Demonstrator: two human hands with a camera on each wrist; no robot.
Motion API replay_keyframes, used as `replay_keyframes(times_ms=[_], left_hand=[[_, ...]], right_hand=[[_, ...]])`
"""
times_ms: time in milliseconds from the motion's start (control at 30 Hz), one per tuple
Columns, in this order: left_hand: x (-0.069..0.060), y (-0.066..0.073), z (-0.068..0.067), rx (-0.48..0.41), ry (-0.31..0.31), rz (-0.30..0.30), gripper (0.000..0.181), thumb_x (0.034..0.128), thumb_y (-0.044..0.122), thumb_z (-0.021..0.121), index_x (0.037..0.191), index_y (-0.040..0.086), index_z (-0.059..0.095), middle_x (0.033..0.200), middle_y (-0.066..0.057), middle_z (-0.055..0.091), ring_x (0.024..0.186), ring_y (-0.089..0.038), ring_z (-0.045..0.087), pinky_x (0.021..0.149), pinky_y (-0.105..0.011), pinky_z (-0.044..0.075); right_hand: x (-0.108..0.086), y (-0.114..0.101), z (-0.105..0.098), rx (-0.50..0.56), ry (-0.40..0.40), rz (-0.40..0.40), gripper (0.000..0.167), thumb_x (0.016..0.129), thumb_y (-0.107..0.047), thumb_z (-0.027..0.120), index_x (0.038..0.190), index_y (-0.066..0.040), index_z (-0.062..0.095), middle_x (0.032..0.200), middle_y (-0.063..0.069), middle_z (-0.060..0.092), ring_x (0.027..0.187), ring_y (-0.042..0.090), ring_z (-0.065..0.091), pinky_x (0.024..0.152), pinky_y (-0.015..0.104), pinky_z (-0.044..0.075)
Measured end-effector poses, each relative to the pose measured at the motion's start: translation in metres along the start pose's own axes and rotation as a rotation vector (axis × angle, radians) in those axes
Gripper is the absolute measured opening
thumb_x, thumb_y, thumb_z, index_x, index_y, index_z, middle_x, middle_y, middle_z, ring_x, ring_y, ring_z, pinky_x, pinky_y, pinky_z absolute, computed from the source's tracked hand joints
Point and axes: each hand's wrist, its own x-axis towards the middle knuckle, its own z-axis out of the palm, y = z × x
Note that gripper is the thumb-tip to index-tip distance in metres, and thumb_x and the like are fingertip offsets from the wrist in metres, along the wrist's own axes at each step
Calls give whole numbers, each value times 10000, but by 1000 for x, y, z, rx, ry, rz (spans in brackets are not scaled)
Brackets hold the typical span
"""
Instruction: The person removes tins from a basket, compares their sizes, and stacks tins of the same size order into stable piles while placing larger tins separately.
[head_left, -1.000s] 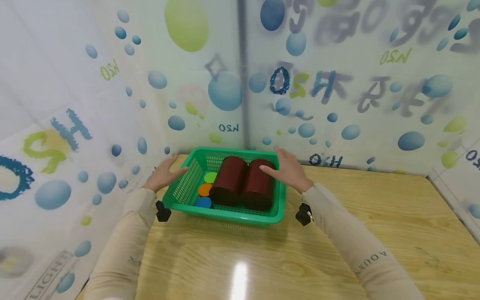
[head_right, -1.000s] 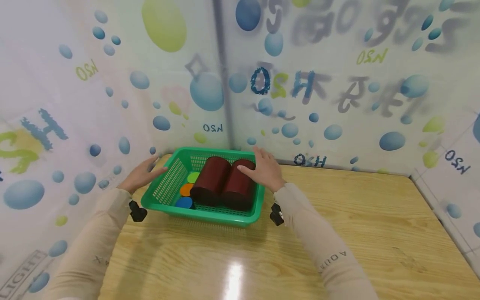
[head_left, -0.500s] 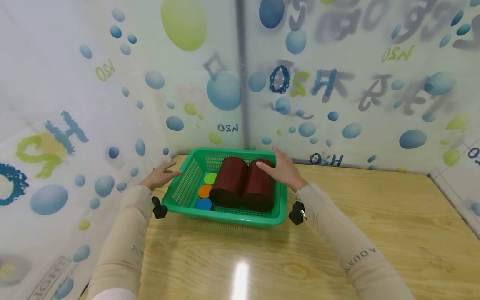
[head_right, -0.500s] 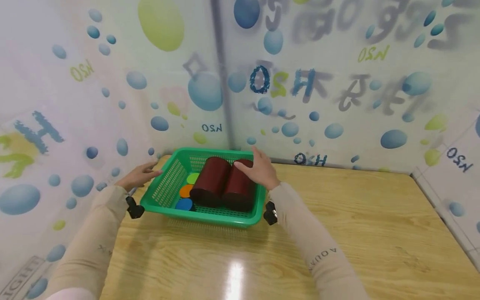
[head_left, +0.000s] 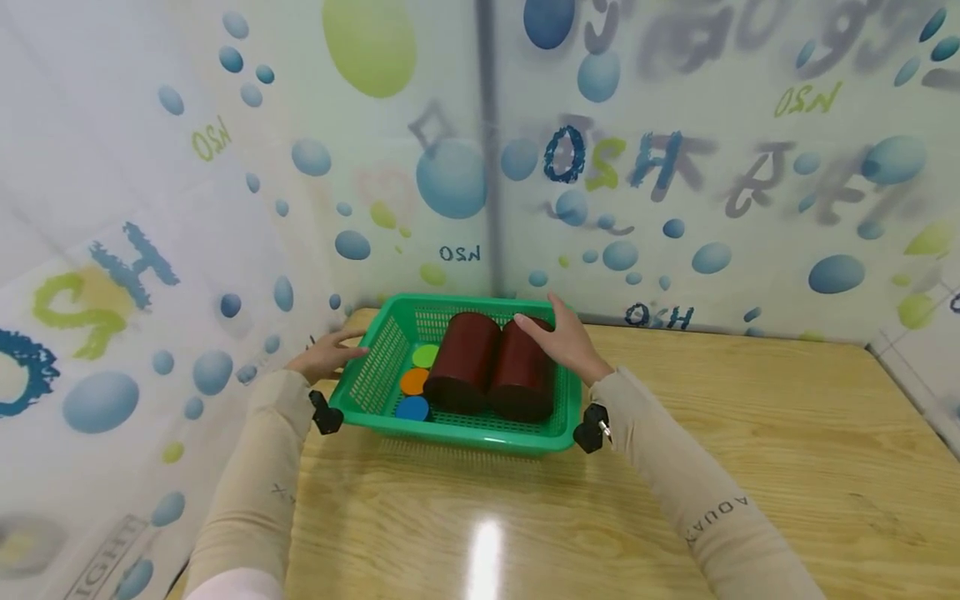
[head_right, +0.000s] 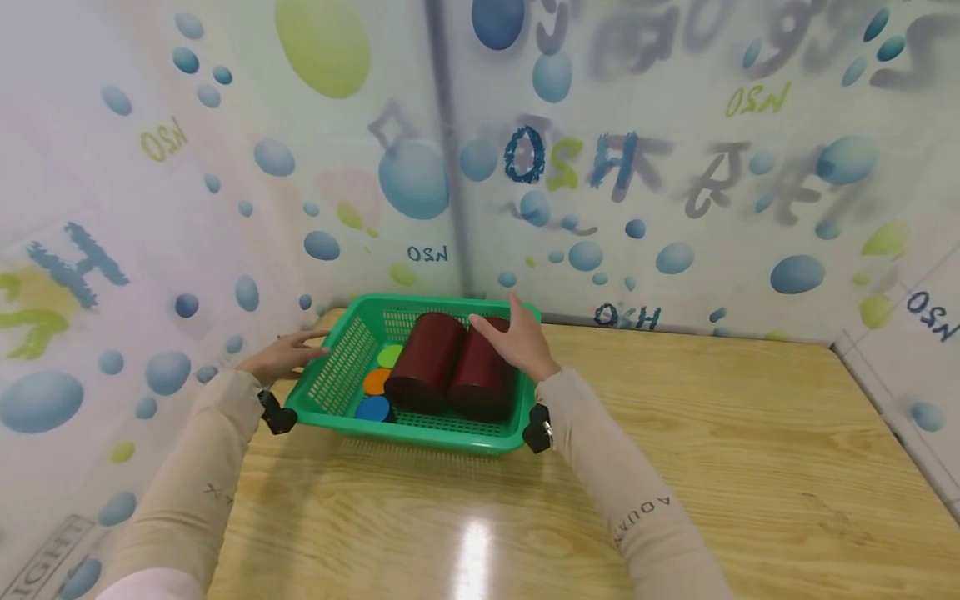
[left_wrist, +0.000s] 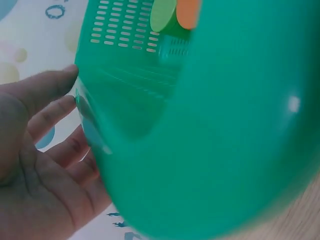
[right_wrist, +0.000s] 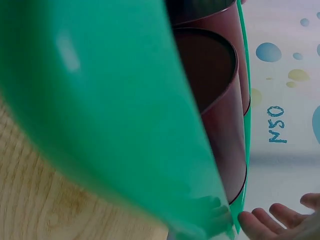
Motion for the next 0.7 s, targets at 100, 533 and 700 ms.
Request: replay_keyframes(times_ms=[100, 533, 700], left_hand=[[0, -3, -1, -19, 15, 9, 580, 948, 179, 434, 1430, 69, 132, 1347, -308, 260, 1209, -424, 305, 950, -543, 289], [-3, -5, -1, -39, 29, -6, 595, 932, 171, 473, 1431, 95, 158, 1351, -312, 250, 1216, -430, 291, 940, -538, 308], [-1, -3, -1, -22, 33, -1, 587, 932, 151, 471, 1429, 88, 164, 1341, -314, 267, 1193, -423, 332, 912, -518, 356]], right_hand=[[1, 0, 2, 13, 6, 6, 876, 800, -625, 461, 1433, -119, 129, 1447, 106, 187, 1292, 286, 225, 1002, 488, 248], [12, -11, -2, 88, -120, 120, 847, 813, -488, 561, 1419, -61, 154, 1428, 162, 206, 1273, 315, 243, 980, 469, 295], [16, -17, 3, 72, -132, 145, 817, 822, -402, 593, 1414, -42, 160, 1439, 157, 183, 1277, 316, 232, 989, 458, 285]])
